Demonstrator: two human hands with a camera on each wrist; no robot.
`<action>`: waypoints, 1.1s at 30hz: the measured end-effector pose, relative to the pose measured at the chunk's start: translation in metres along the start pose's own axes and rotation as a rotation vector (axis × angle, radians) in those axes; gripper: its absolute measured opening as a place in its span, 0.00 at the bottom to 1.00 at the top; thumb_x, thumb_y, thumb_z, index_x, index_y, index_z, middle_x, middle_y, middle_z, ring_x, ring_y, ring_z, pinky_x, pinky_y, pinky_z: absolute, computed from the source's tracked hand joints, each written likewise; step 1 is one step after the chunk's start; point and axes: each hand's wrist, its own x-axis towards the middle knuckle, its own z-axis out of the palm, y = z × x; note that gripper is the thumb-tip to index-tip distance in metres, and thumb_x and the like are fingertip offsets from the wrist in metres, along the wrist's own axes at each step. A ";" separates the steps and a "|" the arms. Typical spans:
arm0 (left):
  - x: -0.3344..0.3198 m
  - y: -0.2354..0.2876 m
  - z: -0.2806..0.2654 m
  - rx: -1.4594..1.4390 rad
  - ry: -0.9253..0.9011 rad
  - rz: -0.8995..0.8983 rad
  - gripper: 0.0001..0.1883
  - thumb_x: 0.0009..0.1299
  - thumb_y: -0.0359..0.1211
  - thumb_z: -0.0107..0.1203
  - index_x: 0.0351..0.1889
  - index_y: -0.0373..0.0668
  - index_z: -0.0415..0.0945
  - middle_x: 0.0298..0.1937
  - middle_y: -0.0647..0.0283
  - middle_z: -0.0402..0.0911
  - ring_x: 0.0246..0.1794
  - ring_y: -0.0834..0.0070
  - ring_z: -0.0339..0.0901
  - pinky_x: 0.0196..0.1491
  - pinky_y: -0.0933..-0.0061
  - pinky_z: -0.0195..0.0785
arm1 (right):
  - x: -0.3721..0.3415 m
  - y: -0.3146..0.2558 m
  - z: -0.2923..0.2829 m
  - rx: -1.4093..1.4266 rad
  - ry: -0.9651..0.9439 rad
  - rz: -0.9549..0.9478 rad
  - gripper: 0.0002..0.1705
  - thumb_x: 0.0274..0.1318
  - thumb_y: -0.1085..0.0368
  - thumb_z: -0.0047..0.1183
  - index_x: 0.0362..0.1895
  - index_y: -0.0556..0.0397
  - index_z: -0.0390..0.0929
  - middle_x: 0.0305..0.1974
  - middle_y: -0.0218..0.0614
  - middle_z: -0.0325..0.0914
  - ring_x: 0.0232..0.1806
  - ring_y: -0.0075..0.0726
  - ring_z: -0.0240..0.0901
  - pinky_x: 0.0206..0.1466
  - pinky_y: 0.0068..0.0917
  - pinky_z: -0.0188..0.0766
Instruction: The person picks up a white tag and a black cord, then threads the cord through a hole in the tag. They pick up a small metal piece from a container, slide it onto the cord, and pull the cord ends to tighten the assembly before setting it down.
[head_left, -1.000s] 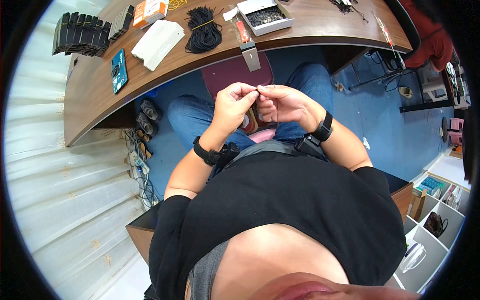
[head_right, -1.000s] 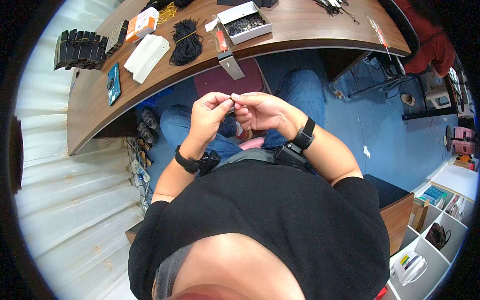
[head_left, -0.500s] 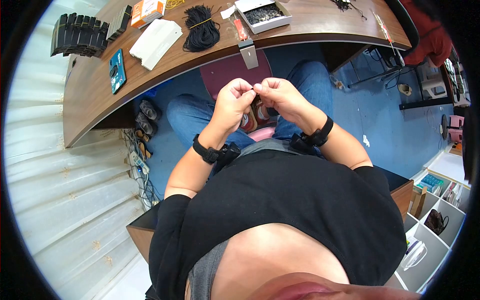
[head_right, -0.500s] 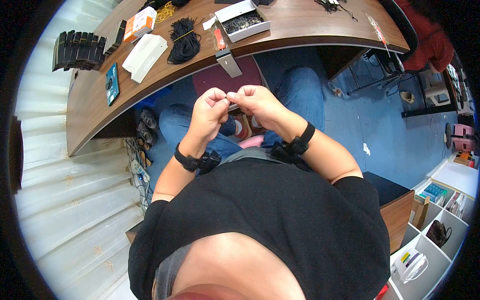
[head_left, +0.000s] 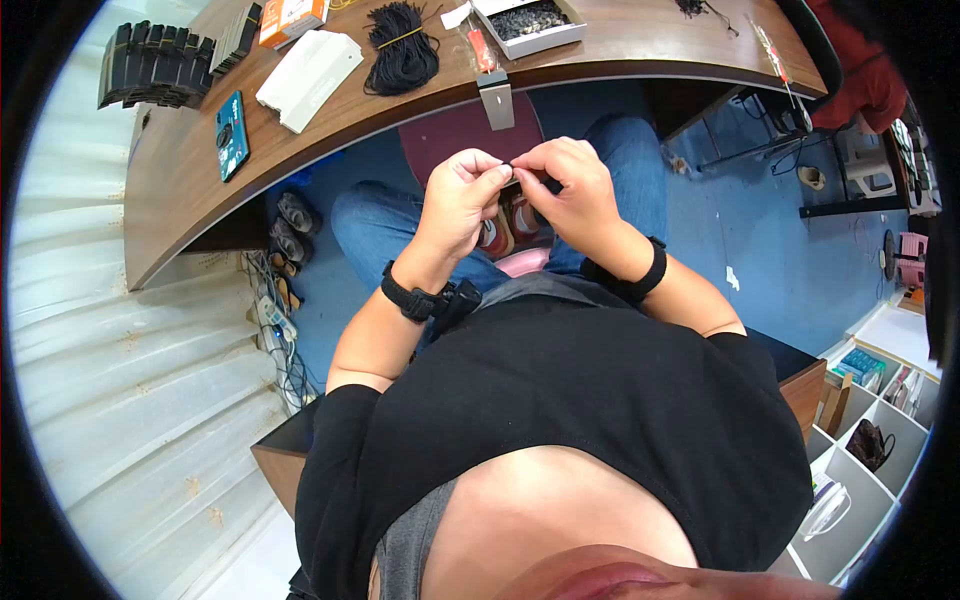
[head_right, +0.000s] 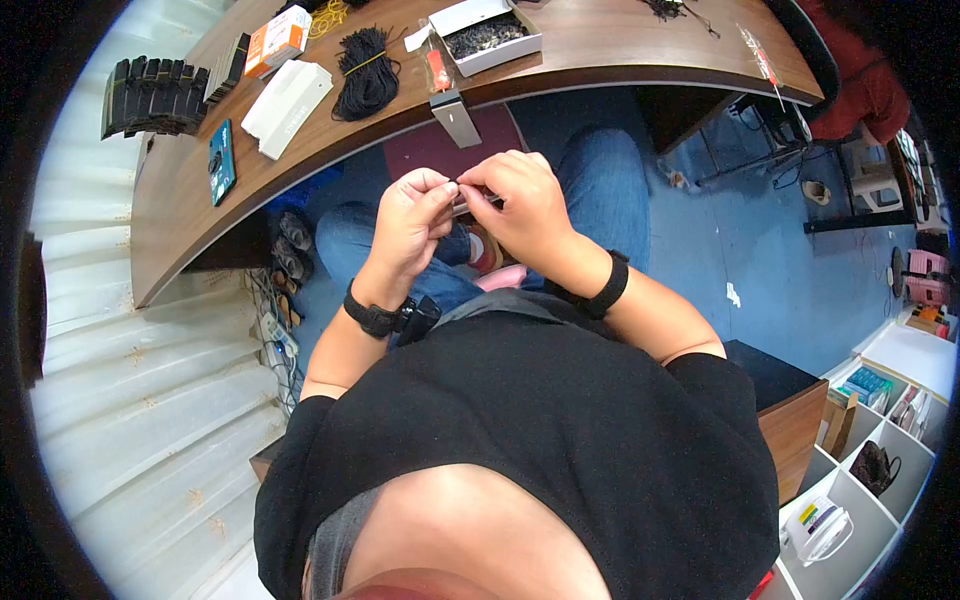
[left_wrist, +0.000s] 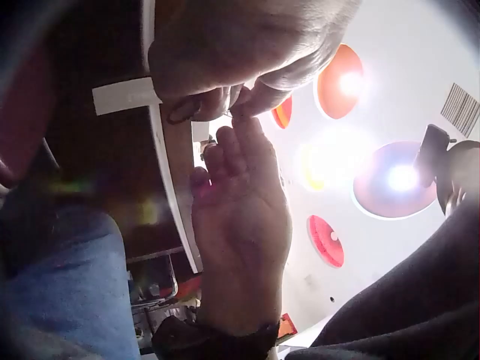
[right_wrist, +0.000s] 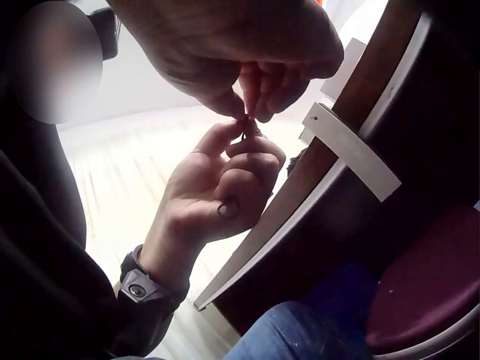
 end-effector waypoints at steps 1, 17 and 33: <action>-0.001 0.001 0.001 0.031 -0.009 0.000 0.03 0.66 0.27 0.55 0.33 0.38 0.73 0.22 0.72 0.70 0.16 0.91 0.57 0.17 0.88 0.46 | 0.001 0.001 -0.003 -0.032 -0.028 -0.017 0.06 0.43 0.72 0.60 0.28 0.54 0.77 0.26 0.34 0.75 0.30 0.33 0.73 0.34 0.27 0.66; 0.000 0.002 0.001 -0.160 -0.091 -0.099 0.02 0.66 0.25 0.54 0.34 0.37 0.73 0.22 0.72 0.69 0.17 0.90 0.58 0.17 0.88 0.49 | -0.006 0.010 0.002 0.908 -0.168 0.710 0.04 0.55 0.72 0.54 0.36 0.57 0.76 0.32 0.26 0.75 0.34 0.17 0.69 0.37 0.17 0.67; -0.005 0.007 0.005 0.003 -0.016 0.051 0.06 0.67 0.28 0.56 0.39 0.35 0.77 0.27 0.68 0.75 0.20 0.90 0.64 0.20 0.90 0.53 | 0.003 -0.007 -0.009 0.380 -0.026 0.330 0.06 0.47 0.70 0.60 0.33 0.57 0.80 0.31 0.38 0.79 0.34 0.33 0.77 0.38 0.25 0.72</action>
